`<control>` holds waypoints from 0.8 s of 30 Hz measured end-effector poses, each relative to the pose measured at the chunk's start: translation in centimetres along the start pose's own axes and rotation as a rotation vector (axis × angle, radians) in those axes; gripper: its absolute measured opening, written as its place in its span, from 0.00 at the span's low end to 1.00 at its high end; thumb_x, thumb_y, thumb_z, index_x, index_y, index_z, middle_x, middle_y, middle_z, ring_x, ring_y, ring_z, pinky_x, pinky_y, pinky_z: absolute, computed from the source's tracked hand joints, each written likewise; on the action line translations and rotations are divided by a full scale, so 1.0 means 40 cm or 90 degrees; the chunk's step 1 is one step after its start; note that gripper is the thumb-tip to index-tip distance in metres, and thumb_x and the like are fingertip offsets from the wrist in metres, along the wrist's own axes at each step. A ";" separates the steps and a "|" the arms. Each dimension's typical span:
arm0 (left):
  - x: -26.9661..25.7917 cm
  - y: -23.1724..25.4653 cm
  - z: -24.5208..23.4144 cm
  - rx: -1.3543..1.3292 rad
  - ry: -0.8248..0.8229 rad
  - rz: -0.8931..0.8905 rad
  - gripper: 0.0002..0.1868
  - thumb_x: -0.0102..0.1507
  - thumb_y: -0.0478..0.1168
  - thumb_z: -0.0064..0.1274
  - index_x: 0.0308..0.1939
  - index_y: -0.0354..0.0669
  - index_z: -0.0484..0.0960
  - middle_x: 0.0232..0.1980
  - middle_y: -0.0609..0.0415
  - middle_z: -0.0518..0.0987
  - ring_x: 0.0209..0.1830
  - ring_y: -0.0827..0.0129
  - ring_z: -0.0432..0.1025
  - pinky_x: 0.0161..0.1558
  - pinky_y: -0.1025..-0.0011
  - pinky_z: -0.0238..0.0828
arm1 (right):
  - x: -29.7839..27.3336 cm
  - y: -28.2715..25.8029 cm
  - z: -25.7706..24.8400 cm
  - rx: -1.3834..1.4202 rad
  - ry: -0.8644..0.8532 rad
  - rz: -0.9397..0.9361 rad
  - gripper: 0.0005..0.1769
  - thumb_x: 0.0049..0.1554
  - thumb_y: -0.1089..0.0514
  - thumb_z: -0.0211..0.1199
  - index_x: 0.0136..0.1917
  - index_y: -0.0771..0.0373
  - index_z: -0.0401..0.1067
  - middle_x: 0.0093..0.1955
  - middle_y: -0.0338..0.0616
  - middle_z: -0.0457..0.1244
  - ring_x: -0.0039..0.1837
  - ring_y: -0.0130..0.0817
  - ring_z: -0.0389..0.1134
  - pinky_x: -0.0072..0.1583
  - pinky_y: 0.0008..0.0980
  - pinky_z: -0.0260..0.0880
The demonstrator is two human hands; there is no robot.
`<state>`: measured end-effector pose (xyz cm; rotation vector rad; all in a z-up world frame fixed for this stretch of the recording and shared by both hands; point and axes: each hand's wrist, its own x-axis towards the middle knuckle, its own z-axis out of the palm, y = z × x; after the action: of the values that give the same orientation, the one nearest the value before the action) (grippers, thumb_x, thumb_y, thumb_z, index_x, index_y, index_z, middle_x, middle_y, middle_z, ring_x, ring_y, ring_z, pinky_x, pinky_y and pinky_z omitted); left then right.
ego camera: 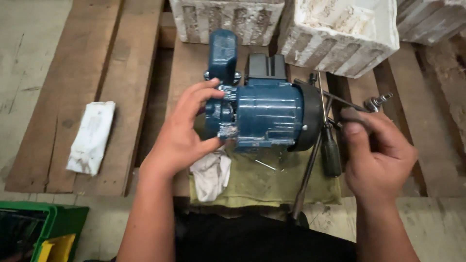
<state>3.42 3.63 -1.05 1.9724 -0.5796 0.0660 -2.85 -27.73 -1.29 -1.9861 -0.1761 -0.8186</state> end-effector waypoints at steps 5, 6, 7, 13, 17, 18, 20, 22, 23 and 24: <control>-0.013 -0.036 -0.004 -0.025 0.003 0.059 0.37 0.54 0.29 0.62 0.67 0.52 0.69 0.78 0.50 0.64 0.80 0.55 0.59 0.74 0.57 0.60 | 0.033 -0.177 0.087 -0.179 -0.206 -0.126 0.14 0.65 0.63 0.58 0.63 0.61 0.77 0.49 0.48 0.64 0.53 0.41 0.62 0.55 0.37 0.61; -0.016 -0.041 -0.003 -0.030 0.005 0.074 0.37 0.55 0.31 0.63 0.67 0.52 0.69 0.78 0.49 0.64 0.79 0.56 0.59 0.74 0.58 0.60 | 0.034 -0.198 0.113 -0.214 -0.269 -0.198 0.19 0.60 0.67 0.61 0.63 0.56 0.76 0.50 0.48 0.64 0.54 0.44 0.61 0.57 0.43 0.59; -0.019 -0.037 -0.006 -0.034 0.008 0.076 0.37 0.55 0.31 0.63 0.67 0.52 0.69 0.78 0.49 0.64 0.79 0.56 0.59 0.74 0.58 0.60 | 0.035 -0.208 0.150 -0.218 -0.271 -0.201 0.19 0.60 0.67 0.61 0.63 0.56 0.76 0.50 0.48 0.64 0.54 0.44 0.61 0.57 0.43 0.59; -0.024 -0.044 -0.006 -0.068 0.014 0.087 0.37 0.55 0.28 0.62 0.67 0.48 0.69 0.78 0.48 0.64 0.80 0.57 0.59 0.75 0.61 0.57 | -0.014 -0.257 0.312 -0.608 -0.232 -0.409 0.08 0.57 0.57 0.64 0.36 0.57 0.73 0.41 0.44 0.60 0.44 0.42 0.55 0.43 0.42 0.53; -0.026 -0.050 -0.005 -0.067 0.025 0.094 0.36 0.56 0.28 0.61 0.68 0.47 0.69 0.78 0.47 0.63 0.79 0.55 0.58 0.75 0.59 0.56 | -0.040 -0.264 0.311 -0.635 -0.177 -0.504 0.10 0.64 0.58 0.54 0.52 0.65 0.74 0.47 0.42 0.60 0.50 0.45 0.60 0.50 0.43 0.56; -0.029 -0.049 -0.004 -0.064 0.023 0.105 0.35 0.57 0.29 0.61 0.68 0.46 0.68 0.78 0.47 0.63 0.79 0.54 0.58 0.75 0.57 0.57 | -0.043 -0.259 0.306 -0.638 -0.182 -0.505 0.11 0.65 0.57 0.55 0.54 0.64 0.74 0.49 0.40 0.61 0.54 0.45 0.62 0.53 0.43 0.57; -0.036 -0.037 -0.005 -0.055 0.020 0.081 0.36 0.56 0.29 0.61 0.67 0.47 0.68 0.78 0.49 0.63 0.79 0.55 0.59 0.74 0.58 0.57 | -0.051 -0.258 0.284 -0.594 -0.194 -0.487 0.07 0.66 0.57 0.58 0.53 0.61 0.75 0.49 0.36 0.62 0.56 0.44 0.61 0.55 0.44 0.54; -0.029 -0.027 -0.017 -0.038 0.024 0.066 0.37 0.55 0.28 0.62 0.67 0.49 0.68 0.78 0.51 0.63 0.78 0.56 0.60 0.73 0.59 0.57 | -0.036 -0.243 0.262 -0.546 -0.193 -0.476 0.04 0.66 0.58 0.61 0.52 0.58 0.75 0.49 0.31 0.63 0.58 0.44 0.61 0.57 0.44 0.50; -0.030 -0.028 -0.015 -0.040 0.014 0.049 0.38 0.54 0.28 0.62 0.67 0.50 0.68 0.79 0.53 0.63 0.78 0.57 0.60 0.72 0.58 0.58 | -0.030 -0.225 0.244 -0.405 -0.260 -0.403 0.04 0.64 0.59 0.62 0.51 0.58 0.76 0.51 0.37 0.64 0.57 0.44 0.62 0.60 0.47 0.52; -0.031 -0.030 -0.014 -0.042 0.005 0.033 0.39 0.53 0.27 0.62 0.67 0.51 0.68 0.79 0.54 0.62 0.78 0.58 0.60 0.72 0.57 0.59 | -0.024 -0.207 0.227 -0.263 -0.321 -0.326 0.04 0.63 0.59 0.63 0.50 0.57 0.77 0.52 0.44 0.65 0.56 0.44 0.63 0.63 0.49 0.55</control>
<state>2.96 4.98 -2.18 1.8931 -0.6201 0.0853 -2.86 -15.64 1.10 -2.5636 -0.8989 -0.6816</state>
